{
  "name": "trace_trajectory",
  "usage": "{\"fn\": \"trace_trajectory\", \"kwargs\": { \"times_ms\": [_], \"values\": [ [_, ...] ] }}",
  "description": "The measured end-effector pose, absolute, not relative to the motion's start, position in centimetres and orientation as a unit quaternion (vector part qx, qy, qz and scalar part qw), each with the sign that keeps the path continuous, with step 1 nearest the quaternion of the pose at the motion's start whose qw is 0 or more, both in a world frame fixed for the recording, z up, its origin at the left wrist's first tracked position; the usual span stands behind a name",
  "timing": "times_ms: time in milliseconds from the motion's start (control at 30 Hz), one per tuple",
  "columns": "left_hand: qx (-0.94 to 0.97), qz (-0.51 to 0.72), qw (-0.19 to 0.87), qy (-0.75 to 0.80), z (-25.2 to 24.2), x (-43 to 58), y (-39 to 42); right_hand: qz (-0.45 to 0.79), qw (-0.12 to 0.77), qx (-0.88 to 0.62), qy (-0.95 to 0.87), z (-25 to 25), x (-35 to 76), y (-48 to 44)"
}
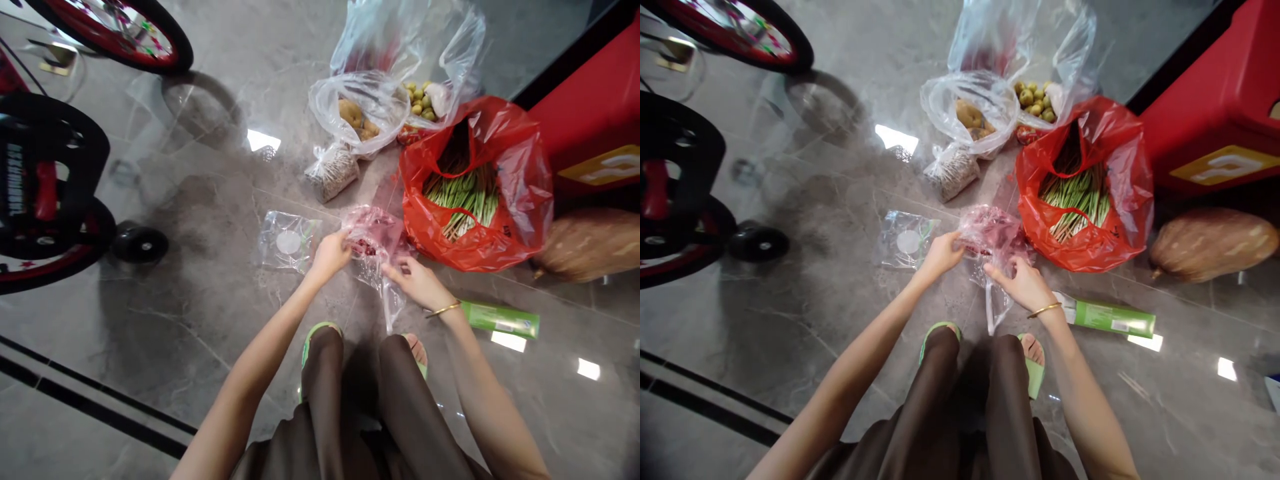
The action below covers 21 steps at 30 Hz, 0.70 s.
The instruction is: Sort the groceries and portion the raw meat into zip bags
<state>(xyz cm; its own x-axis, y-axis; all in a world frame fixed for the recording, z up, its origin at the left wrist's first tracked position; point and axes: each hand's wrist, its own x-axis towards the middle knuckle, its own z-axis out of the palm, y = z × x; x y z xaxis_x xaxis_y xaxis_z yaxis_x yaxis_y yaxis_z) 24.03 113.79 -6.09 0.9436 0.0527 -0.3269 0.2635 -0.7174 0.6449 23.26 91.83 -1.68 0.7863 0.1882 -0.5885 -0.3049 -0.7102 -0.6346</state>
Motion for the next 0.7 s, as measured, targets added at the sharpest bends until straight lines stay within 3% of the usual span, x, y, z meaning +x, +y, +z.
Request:
{"fn": "trace_trajectory", "kwargs": {
  "times_ms": [100,167,267,433,700],
  "values": [
    [0.771,-0.217,0.587,0.116,-5.4,24.8,115.5,0.299,0.389,-0.871,-0.005,-3.5,23.0,92.2],
    [0.643,-0.264,0.702,0.157,-5.0,25.5,116.8,0.282,0.454,-0.845,0.002,-4.9,22.8,92.3],
    [0.518,-0.286,0.774,0.225,-5.3,27.0,117.8,0.282,0.598,-0.744,0.092,-6.7,23.0,92.1],
    [0.559,-0.281,0.728,0.28,-6.9,30.2,117.6,0.266,0.782,-0.529,0.195,-8.8,23.9,90.6],
    [0.685,-0.405,0.557,0.236,-5.7,29.8,117.4,0.233,0.75,-0.558,0.269,-9.7,21.7,89.9]
  ]
}}
